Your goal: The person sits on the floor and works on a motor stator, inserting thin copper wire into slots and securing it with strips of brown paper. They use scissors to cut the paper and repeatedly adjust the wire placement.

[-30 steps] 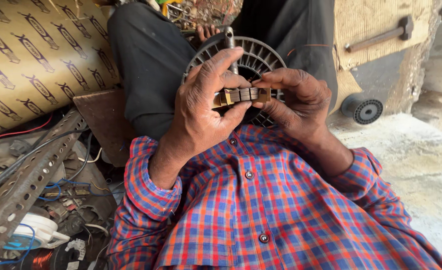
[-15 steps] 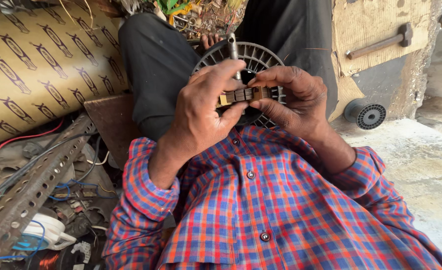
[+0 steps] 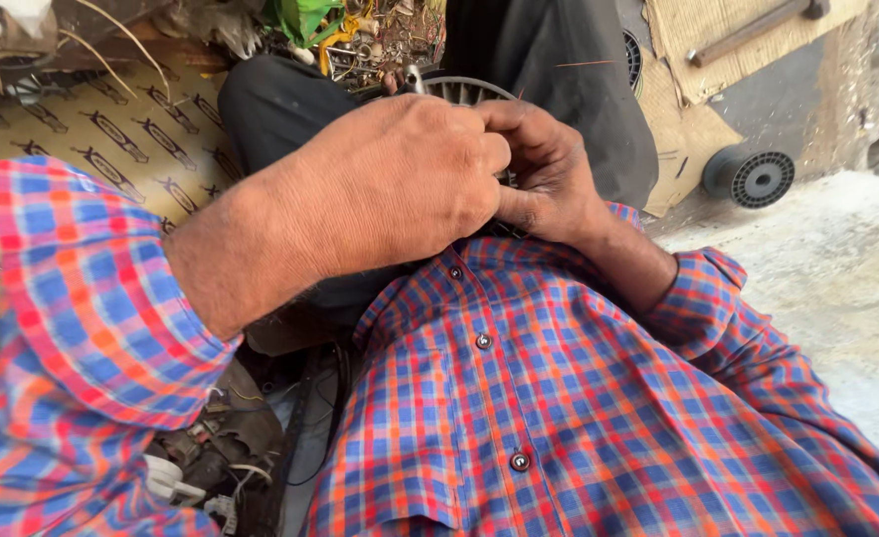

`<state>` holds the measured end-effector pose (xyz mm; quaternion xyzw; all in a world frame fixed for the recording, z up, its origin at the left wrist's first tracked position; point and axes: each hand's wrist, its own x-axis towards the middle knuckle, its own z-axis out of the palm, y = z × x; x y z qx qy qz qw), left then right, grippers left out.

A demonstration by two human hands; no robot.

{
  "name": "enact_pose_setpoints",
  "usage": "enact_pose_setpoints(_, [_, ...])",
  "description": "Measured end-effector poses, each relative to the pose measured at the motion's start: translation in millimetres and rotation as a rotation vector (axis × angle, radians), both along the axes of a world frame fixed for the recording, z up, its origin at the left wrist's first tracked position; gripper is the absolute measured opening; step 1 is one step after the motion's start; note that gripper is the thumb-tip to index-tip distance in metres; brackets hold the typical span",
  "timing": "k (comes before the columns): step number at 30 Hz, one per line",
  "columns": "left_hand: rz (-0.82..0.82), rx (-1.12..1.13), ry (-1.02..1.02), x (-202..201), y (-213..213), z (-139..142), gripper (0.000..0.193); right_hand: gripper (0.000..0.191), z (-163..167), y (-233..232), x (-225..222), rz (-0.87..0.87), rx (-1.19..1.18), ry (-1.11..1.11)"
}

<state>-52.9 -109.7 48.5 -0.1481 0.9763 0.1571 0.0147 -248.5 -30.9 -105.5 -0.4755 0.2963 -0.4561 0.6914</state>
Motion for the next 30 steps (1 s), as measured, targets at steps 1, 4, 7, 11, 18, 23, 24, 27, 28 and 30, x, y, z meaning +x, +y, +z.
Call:
enact_pose_setpoints(1, [-0.002,0.008,-0.004,-2.3,-2.0,-0.5,0.012,0.057,-1.1,0.9,-0.1,0.008,0.01,-0.014])
enact_pose_setpoints(4, [-0.008,0.061,-0.109,-8.9,-7.5,-0.6,0.015,0.061,-2.1,2.7,0.0,0.005,0.012,-0.02])
enact_pose_setpoints(7, [-0.018,0.097,-0.183,-12.2,-12.8,0.9,0.015,0.062,-1.7,3.4,1.2,0.011,0.043,-0.108])
enact_pose_setpoints(11, [0.019,0.12,0.015,-10.2,-14.3,2.1,0.014,0.059,-1.1,3.1,2.2,0.012,0.026,-0.137])
enact_pose_setpoints(18, [-0.041,0.081,-0.095,-12.0,-11.2,0.3,0.009,0.058,0.7,-0.5,1.3,0.018,-0.009,-0.104])
enact_pose_setpoints(23, [-0.105,-0.007,-0.178,-8.2,-8.0,1.1,0.019,0.056,0.5,-1.2,0.7,0.024,0.005,-0.03])
enact_pose_setpoints(24, [-0.091,0.006,-0.155,-8.2,-7.7,1.4,0.017,0.056,0.2,-0.7,0.7,0.026,0.0,-0.06])
enact_pose_setpoints(27, [-0.07,0.026,-0.119,-10.0,-11.3,2.2,0.014,0.056,-0.4,0.7,1.2,0.026,0.01,-0.105])
enact_pose_setpoints(28, [-0.074,0.011,-0.135,-10.4,-13.8,2.5,0.016,0.055,-0.5,0.8,1.2,0.024,0.023,-0.098])
enact_pose_setpoints(30, [-0.068,0.018,-0.107,-9.7,-19.7,3.3,0.016,0.051,-0.6,0.6,1.3,0.034,0.03,-0.105])
